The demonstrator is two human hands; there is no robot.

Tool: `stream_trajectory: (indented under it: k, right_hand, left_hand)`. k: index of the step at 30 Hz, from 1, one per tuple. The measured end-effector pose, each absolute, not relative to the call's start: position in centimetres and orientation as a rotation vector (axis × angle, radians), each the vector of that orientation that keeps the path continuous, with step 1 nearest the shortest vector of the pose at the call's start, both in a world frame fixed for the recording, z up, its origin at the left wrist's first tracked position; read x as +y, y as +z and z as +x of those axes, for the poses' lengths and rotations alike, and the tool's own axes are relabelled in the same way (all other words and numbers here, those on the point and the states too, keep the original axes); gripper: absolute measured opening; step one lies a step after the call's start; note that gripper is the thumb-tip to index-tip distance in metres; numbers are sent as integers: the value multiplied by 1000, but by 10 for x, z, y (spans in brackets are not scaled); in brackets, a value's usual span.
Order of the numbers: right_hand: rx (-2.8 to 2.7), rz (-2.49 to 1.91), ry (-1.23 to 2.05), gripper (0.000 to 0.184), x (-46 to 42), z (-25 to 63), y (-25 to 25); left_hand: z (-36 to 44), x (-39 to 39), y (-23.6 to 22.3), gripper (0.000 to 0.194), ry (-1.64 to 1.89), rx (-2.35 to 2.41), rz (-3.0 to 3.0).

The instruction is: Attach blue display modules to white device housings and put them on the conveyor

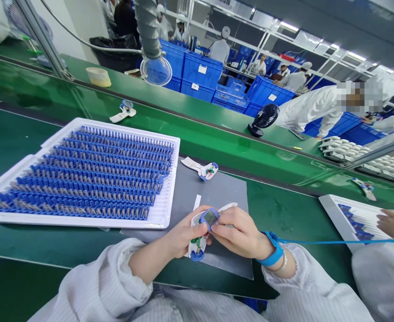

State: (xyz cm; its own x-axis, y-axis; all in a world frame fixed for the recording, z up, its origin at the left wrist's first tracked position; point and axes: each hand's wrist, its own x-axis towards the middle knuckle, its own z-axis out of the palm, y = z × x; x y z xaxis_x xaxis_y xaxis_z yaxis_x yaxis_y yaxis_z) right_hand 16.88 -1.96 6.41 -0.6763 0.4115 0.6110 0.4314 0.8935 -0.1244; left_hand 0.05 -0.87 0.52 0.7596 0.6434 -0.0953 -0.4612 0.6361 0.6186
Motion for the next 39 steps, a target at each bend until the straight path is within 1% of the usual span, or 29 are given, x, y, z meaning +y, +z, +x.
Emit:
stream_trajectory:
  k: [5,12,15,18,21,23,30,35,39]
  right_hand:
    - [-2392,-610,-75,8,-19,171,63]
    - [-2531,-587,33,13,-15,174,63]
    - [-2558,-555,94,16,-14,174,62]
    - [-2581,-539,128,16,-13,174,63]
    - [-2607,-576,121,15,-13,176,61]
    - [-2604,-599,96,14,-15,176,60]
    - [-2477,-627,-33,12,-17,174,53]
    - [-2477,-537,52,13,-16,177,47]
    - [-2458,-536,29,11,-16,178,47]
  left_hand:
    - [3,-8,4,73,670,318,662]
    - [4,-9,-1,69,708,306,770]
    - [3,-9,1,61,727,353,879]
    - [3,-9,5,51,772,466,1118]
    - [3,-10,7,38,848,567,1345]
    - [3,-11,6,34,902,597,1430]
    - [2,-11,4,34,966,609,1528]
    - [2,-11,4,38,960,638,1534]
    - [2,-13,4,38,964,643,1510]
